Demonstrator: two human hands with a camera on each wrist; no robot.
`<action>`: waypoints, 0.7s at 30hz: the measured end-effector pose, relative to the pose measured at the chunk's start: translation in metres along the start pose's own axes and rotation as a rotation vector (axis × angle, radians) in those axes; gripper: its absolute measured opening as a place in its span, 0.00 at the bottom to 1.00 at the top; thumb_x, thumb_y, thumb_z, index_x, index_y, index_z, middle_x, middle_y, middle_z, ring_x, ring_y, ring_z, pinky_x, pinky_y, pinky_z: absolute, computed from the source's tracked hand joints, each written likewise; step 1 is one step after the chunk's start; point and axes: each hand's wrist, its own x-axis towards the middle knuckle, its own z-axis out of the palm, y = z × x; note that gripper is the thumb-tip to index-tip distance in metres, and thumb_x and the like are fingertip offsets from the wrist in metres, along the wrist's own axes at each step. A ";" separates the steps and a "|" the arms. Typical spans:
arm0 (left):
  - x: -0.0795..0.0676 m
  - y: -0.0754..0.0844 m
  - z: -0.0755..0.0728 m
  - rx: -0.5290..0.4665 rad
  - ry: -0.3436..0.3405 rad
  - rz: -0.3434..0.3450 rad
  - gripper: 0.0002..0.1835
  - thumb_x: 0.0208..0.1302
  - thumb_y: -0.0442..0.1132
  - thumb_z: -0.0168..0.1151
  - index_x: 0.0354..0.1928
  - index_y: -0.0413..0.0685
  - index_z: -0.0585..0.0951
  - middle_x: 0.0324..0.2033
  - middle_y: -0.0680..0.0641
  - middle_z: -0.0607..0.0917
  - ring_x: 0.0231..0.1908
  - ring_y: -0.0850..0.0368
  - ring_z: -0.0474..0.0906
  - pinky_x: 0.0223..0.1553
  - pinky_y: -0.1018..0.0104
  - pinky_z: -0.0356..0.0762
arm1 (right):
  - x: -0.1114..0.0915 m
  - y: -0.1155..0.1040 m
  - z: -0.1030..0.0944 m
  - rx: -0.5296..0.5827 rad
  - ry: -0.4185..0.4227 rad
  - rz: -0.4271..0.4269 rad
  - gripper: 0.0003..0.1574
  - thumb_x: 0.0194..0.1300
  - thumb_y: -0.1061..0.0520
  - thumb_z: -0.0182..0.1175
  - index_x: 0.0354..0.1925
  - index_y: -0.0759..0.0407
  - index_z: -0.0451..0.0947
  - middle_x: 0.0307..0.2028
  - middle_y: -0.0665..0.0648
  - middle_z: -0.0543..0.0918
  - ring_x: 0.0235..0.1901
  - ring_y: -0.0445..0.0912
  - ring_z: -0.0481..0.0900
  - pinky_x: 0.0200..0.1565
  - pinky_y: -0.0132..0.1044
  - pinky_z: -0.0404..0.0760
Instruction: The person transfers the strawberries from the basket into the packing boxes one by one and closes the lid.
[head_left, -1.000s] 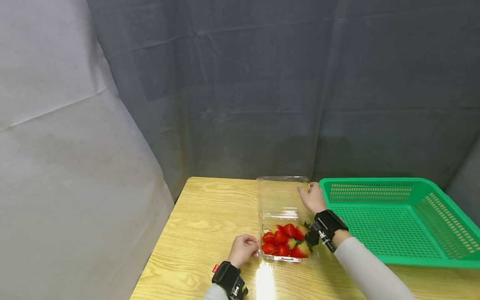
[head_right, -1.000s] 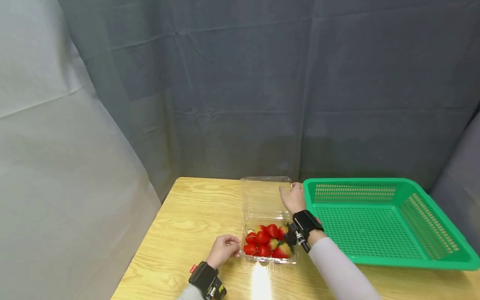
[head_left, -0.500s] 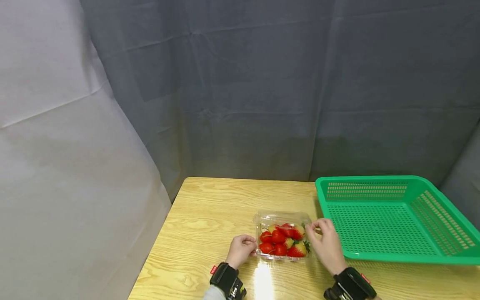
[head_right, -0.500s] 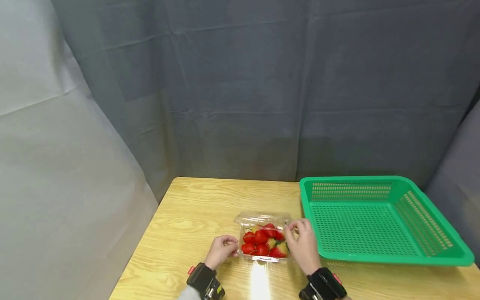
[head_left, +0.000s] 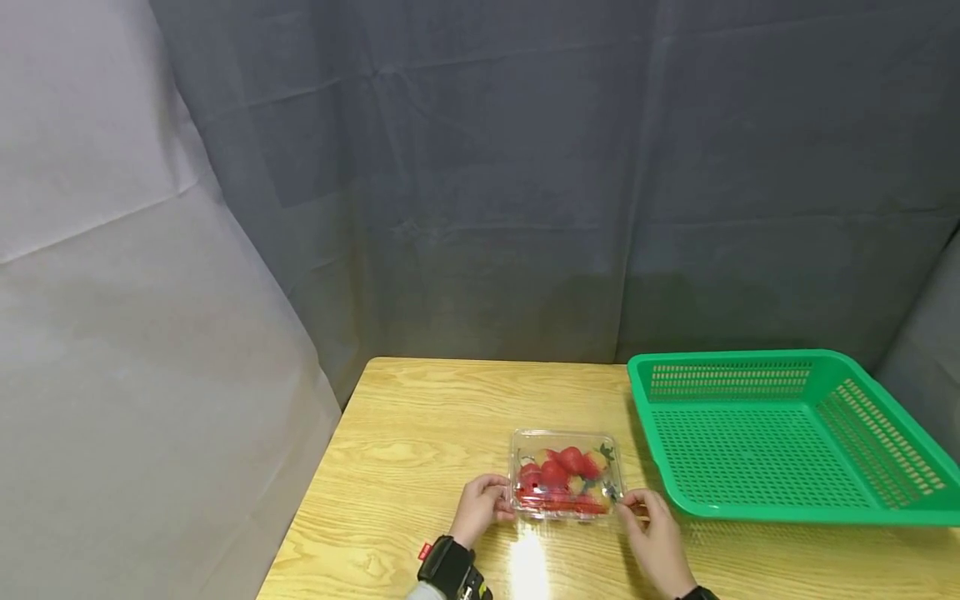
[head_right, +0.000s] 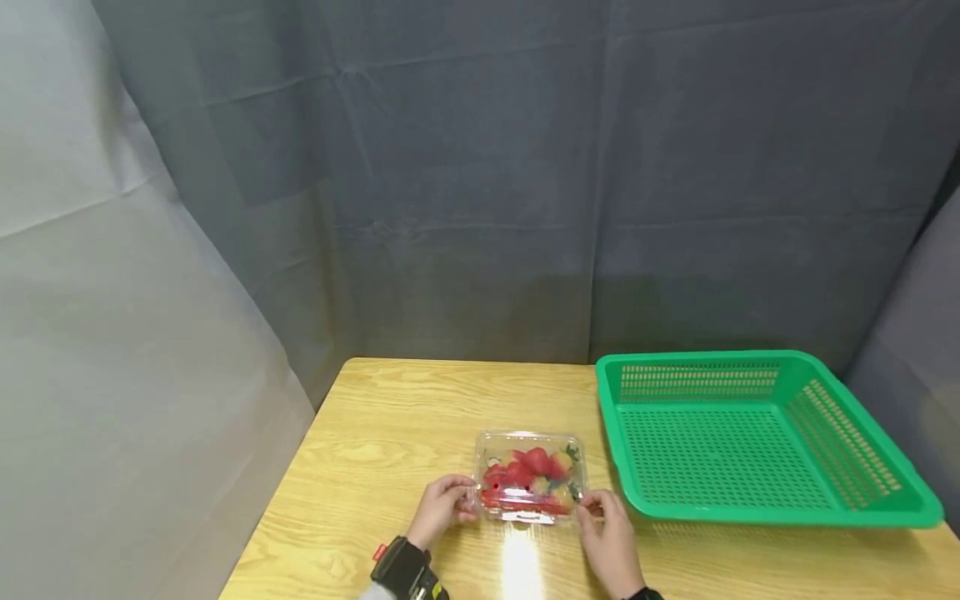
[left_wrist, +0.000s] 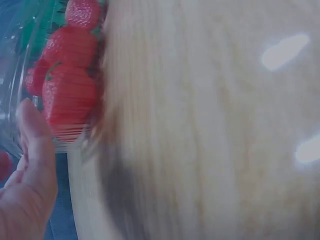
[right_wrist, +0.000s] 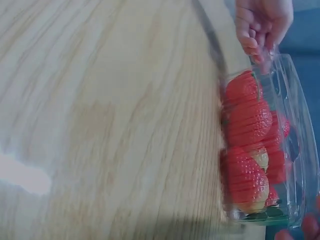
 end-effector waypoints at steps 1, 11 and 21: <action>0.000 -0.001 0.000 -0.016 0.000 -0.006 0.12 0.62 0.27 0.47 0.44 0.24 0.72 0.26 0.47 0.78 0.21 0.60 0.76 0.27 0.63 0.83 | 0.001 0.001 0.000 0.029 -0.004 0.035 0.06 0.57 0.70 0.57 0.34 0.66 0.71 0.32 0.57 0.72 0.30 0.40 0.72 0.29 0.29 0.75; -0.003 -0.004 0.001 -0.074 -0.035 -0.003 0.23 0.51 0.24 0.53 0.52 0.26 0.68 0.23 0.49 0.76 0.19 0.61 0.76 0.27 0.66 0.83 | 0.008 0.012 -0.004 0.602 -0.190 0.572 0.22 0.61 0.63 0.51 0.50 0.74 0.58 0.31 0.55 0.75 0.28 0.42 0.78 0.32 0.32 0.82; -0.002 -0.007 0.003 -0.055 0.004 0.007 0.23 0.45 0.20 0.52 0.49 0.23 0.69 0.22 0.49 0.74 0.17 0.61 0.75 0.26 0.63 0.83 | 0.008 0.017 -0.008 0.694 -0.241 0.622 0.09 0.63 0.65 0.49 0.41 0.71 0.65 0.28 0.55 0.78 0.27 0.41 0.78 0.31 0.29 0.81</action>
